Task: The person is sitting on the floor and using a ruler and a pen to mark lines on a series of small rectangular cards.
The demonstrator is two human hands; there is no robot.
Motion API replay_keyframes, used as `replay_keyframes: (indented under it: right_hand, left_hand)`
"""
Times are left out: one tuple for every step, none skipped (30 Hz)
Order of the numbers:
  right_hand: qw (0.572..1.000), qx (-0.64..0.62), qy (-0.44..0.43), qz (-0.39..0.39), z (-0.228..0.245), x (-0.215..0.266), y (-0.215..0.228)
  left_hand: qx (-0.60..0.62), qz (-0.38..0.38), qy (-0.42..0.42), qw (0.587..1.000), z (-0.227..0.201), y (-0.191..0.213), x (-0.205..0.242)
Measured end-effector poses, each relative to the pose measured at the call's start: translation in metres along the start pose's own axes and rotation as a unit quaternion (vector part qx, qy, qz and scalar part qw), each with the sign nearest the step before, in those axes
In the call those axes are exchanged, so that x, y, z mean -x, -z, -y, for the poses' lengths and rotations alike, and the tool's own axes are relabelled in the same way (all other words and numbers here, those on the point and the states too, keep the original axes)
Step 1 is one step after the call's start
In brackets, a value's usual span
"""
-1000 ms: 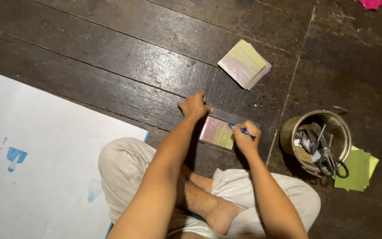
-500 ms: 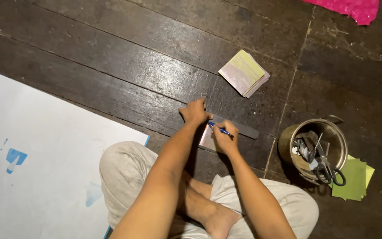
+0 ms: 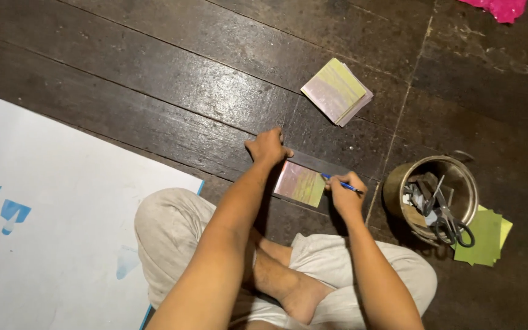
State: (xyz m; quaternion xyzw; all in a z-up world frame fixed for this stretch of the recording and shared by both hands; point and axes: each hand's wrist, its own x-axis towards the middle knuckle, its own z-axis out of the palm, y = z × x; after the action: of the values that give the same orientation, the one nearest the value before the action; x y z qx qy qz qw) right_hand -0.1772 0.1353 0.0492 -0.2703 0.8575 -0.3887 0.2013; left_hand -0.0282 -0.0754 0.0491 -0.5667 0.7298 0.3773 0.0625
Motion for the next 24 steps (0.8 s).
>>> replay_keyframes:
  right_hand:
    - [0.999,-0.008,-0.031,0.001,0.000,-0.003,0.012]
    - [0.998,-0.016,-0.061,0.001,0.000,-0.006,0.025]
    - [0.998,-0.016,-0.059,-0.001,-0.005,-0.011,0.033]
    - [0.997,-0.021,-0.070,0.003,-0.009,-0.016,0.040]
    - [0.996,-0.025,-0.082,0.007,-0.014,-0.019,0.048]
    - [0.996,-0.026,-0.082,0.004,-0.017,-0.015,0.052]
    - [0.997,-0.018,-0.061,0.034,-0.015,-0.021,0.053]
    - [0.997,-0.010,-0.039,0.063,-0.014,-0.025,0.055]
    - [0.998,-0.014,-0.034,0.060,0.000,-0.027,0.051]
    - [0.988,0.028,0.092,0.123,0.014,-0.029,0.047]
    - [0.957,0.072,0.213,0.183,0.027,-0.029,0.043]
    - [0.957,0.070,0.216,0.181,0.037,-0.031,0.034]
    - [0.933,0.205,0.180,0.236,0.047,-0.032,0.027]
    - [0.887,0.336,0.137,0.285,0.055,-0.033,0.021]
    - [0.888,0.334,0.139,0.285,0.046,-0.037,0.016]
    - [0.885,0.344,0.122,0.289,0.038,-0.041,0.012]
    - [0.883,0.356,0.104,0.290,0.029,-0.047,0.010]
    - [0.884,0.354,0.103,0.287,0.022,-0.048,0.012]
    - [0.877,0.371,0.118,0.282,0.014,-0.047,0.016]
    - [0.869,0.388,0.133,0.277,0.006,-0.045,0.021]
    - [0.869,0.391,0.132,0.274,0.008,-0.037,0.033]
    - [0.894,0.353,0.149,0.231,0.010,-0.028,0.045]
    - [0.916,0.314,0.169,0.187,0.012,-0.019,0.056]
    - [0.915,0.316,0.171,0.184,0.010,-0.021,0.063]
  left_hand:
    - [0.006,-0.007,-0.004,1.000,-0.001,0.002,0.000]
    - [0.011,-0.014,-0.009,1.000,-0.002,0.004,0.001]
    - [0.012,-0.015,-0.012,1.000,-0.002,0.004,0.001]
    - [0.004,-0.020,-0.014,1.000,-0.002,0.004,0.001]
    - [-0.005,-0.022,-0.017,1.000,-0.002,0.004,0.003]
    - [-0.005,-0.023,-0.019,1.000,0.001,0.000,0.008]
    - [-0.015,-0.028,-0.029,0.999,0.002,0.002,0.007]
    - [-0.025,-0.033,-0.039,0.998,0.002,0.004,0.006]
    - [-0.025,-0.039,-0.043,0.998,0.002,0.004,0.008]
    - [-0.053,-0.030,-0.063,0.996,0.002,0.004,0.010]
    - [-0.082,-0.019,-0.080,0.993,0.005,0.003,0.013]
    - [-0.083,-0.023,-0.082,0.993,0.007,0.005,0.016]
    - [-0.074,-0.014,-0.113,0.991,0.008,0.005,0.020]
    - [-0.065,-0.006,-0.144,0.987,0.009,0.004,0.023]
    - [-0.067,-0.008,-0.143,0.987,0.011,0.008,0.033]
    - [-0.039,-0.012,-0.161,0.986,0.013,0.011,0.043]
    - [-0.010,-0.014,-0.182,0.983,0.012,0.013,0.051]
    - [-0.011,-0.015,-0.184,0.983,0.017,0.012,0.050]
    - [-0.012,-0.034,-0.195,0.980,0.023,0.007,0.052]
    - [-0.012,-0.053,-0.207,0.977,0.029,0.002,0.054]
    - [-0.009,-0.053,-0.210,0.976,0.029,0.001,0.055]
    - [-0.062,-0.053,-0.239,0.968,0.029,-0.001,0.057]
    - [-0.114,-0.056,-0.266,0.956,0.030,-0.002,0.059]
    - [-0.111,-0.058,-0.268,0.955,0.024,-0.003,0.060]
